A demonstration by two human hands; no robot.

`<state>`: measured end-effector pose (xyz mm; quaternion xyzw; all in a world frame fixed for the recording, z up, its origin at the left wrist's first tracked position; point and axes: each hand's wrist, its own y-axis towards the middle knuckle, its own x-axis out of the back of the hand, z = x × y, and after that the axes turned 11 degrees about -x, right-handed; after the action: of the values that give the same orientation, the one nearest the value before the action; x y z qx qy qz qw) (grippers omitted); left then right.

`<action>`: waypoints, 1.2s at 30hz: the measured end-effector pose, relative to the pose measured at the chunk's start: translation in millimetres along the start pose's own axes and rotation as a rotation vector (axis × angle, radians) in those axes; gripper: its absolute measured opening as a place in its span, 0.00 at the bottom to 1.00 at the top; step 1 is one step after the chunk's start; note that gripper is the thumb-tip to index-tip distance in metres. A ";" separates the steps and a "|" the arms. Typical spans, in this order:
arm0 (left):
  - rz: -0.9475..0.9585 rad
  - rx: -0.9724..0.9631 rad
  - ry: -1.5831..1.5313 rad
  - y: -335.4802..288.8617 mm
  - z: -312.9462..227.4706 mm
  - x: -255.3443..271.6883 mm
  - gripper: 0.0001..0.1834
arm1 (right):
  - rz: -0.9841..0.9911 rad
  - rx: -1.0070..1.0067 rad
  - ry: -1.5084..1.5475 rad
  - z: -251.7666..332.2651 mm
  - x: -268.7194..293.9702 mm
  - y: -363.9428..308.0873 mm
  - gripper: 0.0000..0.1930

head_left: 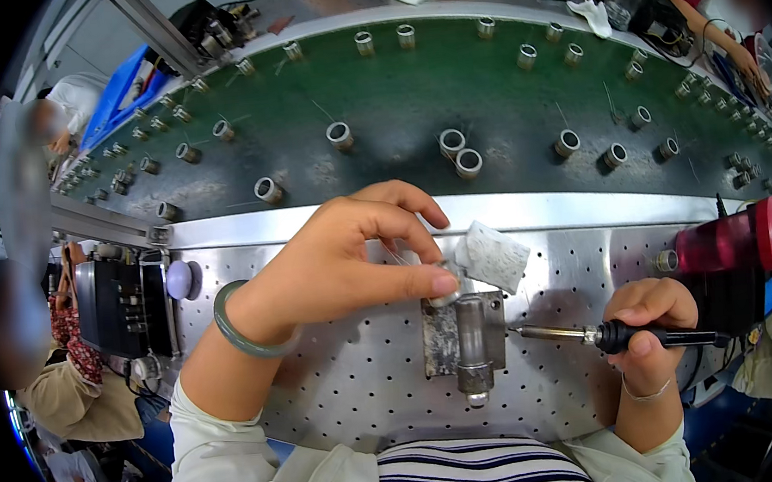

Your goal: The person repeatedly picks up small cylindrical metal components from a rotating assembly line and uses a soldering iron to apply heat to them. They hold the component in one hand and the soldering iron in the other, working on the assembly line in a factory setting.

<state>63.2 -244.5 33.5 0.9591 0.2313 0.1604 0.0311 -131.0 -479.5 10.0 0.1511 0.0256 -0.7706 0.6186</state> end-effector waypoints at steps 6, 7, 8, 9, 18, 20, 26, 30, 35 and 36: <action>0.190 0.098 -0.322 14.8 9.5 -10.9 0.10 | 0.006 0.038 0.021 -2.9 -1.3 1.9 0.12; 0.247 0.074 -0.336 16.0 13.2 -11.9 0.10 | 0.007 0.039 0.019 -3.6 -1.2 1.8 0.12; 0.303 0.049 -0.349 16.3 16.6 -13.3 0.10 | 0.008 0.040 0.017 -4.1 -1.2 1.7 0.12; 0.362 0.082 -0.370 13.7 18.7 -15.9 0.19 | 0.015 0.035 0.026 -4.5 -1.2 1.8 0.12; 0.083 0.216 -0.734 -20.1 6.4 -31.1 0.27 | 0.108 -0.023 0.101 -8.7 -7.7 1.9 0.12; 0.043 0.267 -0.807 -19.3 3.9 -33.2 0.26 | 0.114 -0.020 0.083 -10.0 -9.4 0.9 0.12; -0.118 0.172 -0.773 -23.4 5.1 -38.4 0.22 | 0.120 -0.054 0.051 -10.2 -11.5 -0.8 0.12; -0.141 0.110 -0.738 -23.0 3.7 -39.9 0.15 | 0.102 -0.074 0.058 -10.1 -11.6 -2.4 0.12; -0.131 0.058 -0.736 -21.6 8.6 -43.9 0.09 | 0.092 -0.054 0.044 -11.2 -9.3 -3.3 0.13; -0.122 0.052 -0.741 -21.3 9.0 -44.7 0.09 | 0.094 -0.058 0.044 -11.1 -8.4 -3.4 0.13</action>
<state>19.2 -245.7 9.0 0.9370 0.2652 -0.2054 0.0977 -130.4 -468.2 1.1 0.1510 0.0542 -0.7360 0.6577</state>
